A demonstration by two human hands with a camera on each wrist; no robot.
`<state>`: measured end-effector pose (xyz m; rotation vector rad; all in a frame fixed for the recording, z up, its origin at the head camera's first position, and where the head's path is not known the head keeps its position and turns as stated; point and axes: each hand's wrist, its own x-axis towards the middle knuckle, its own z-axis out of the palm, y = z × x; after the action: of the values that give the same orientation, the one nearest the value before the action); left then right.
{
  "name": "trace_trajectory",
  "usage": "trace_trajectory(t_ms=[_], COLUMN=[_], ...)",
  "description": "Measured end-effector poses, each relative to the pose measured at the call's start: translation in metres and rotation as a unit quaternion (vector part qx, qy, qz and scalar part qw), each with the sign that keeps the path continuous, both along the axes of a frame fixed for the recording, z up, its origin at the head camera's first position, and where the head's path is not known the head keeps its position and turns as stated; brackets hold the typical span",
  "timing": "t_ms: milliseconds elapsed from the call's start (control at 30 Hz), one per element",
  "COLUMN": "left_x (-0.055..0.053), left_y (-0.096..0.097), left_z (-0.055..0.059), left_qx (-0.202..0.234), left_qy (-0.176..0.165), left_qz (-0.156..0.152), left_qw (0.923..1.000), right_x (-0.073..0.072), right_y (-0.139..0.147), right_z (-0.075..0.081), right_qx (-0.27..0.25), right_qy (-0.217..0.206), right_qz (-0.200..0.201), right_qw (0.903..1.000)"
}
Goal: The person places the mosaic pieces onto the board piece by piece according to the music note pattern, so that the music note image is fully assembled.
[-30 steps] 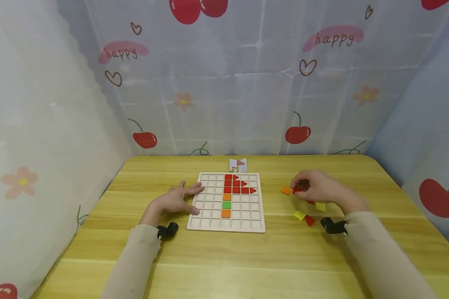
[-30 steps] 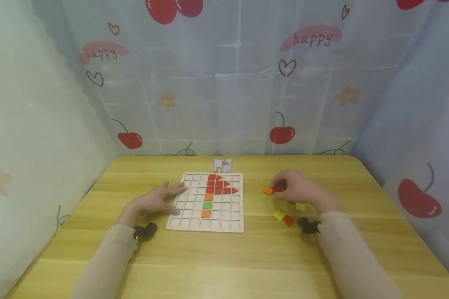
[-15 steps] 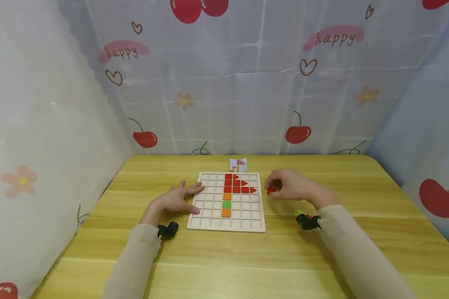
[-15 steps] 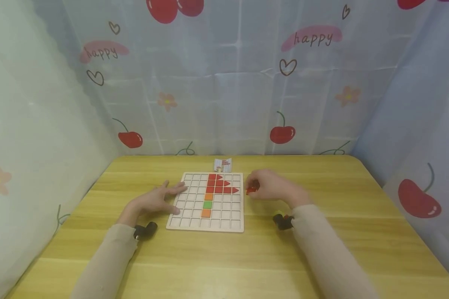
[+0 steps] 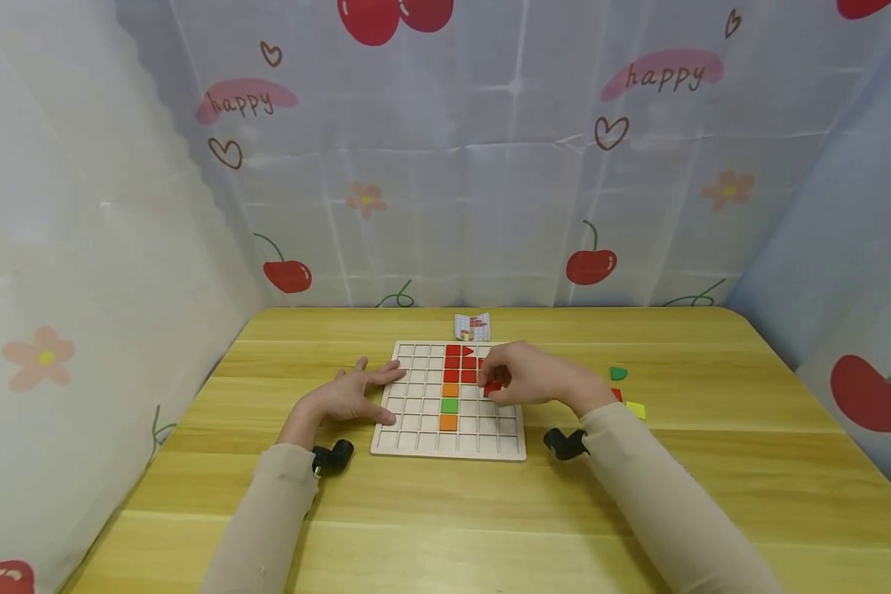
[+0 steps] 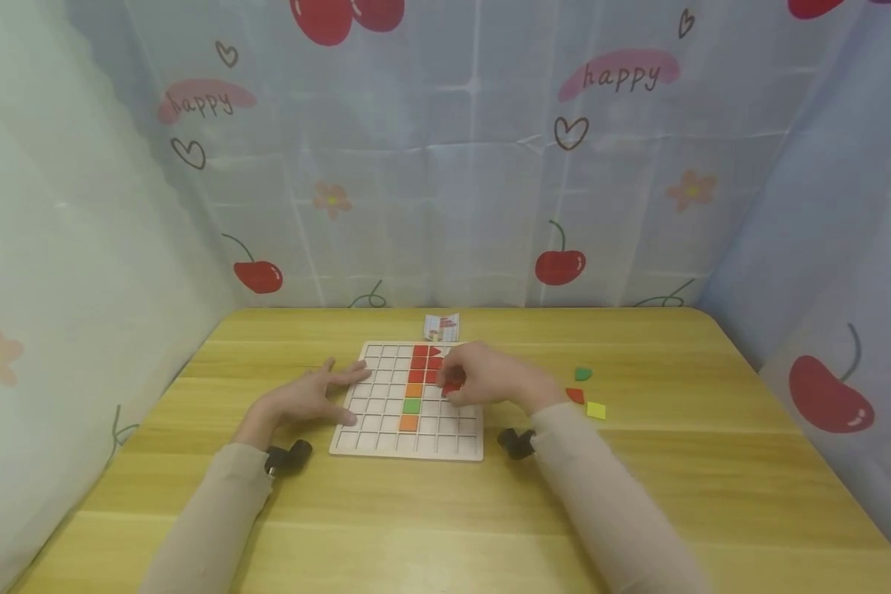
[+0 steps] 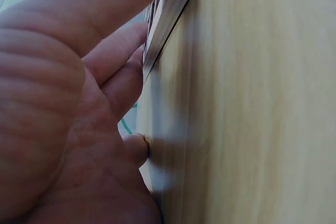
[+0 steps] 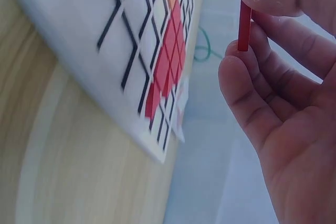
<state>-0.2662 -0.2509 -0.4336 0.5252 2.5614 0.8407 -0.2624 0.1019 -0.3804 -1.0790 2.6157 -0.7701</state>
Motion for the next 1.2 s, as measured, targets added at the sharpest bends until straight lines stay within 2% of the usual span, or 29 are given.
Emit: trace_trajectory(t_ms=[300, 467, 733, 1200], left_x=[0.001, 0.0, -0.001, -0.001], left_y=[0.001, 0.001, 0.0, -0.001], left_z=[0.001, 0.001, 0.0, -0.001], left_qx=[-0.003, -0.002, -0.002, -0.004], left_qy=[-0.002, 0.0, 0.002, 0.007], left_qz=[-0.002, -0.001, 0.0, -0.004], left_qw=[1.0, 1.0, 1.0, 1.0], right_x=[0.003, 0.006, 0.018, 0.023], right_y=[-0.038, -0.054, -0.067, -0.068], right_z=[-0.014, -0.022, -0.026, -0.03], right_qx=[0.001, 0.011, 0.052, 0.063], right_qy=[-0.023, -0.011, -0.06, -0.025], right_qz=[0.056, 0.081, 0.07, 0.109], right_qw=[0.9981, 0.9966, 0.9944, 0.9918])
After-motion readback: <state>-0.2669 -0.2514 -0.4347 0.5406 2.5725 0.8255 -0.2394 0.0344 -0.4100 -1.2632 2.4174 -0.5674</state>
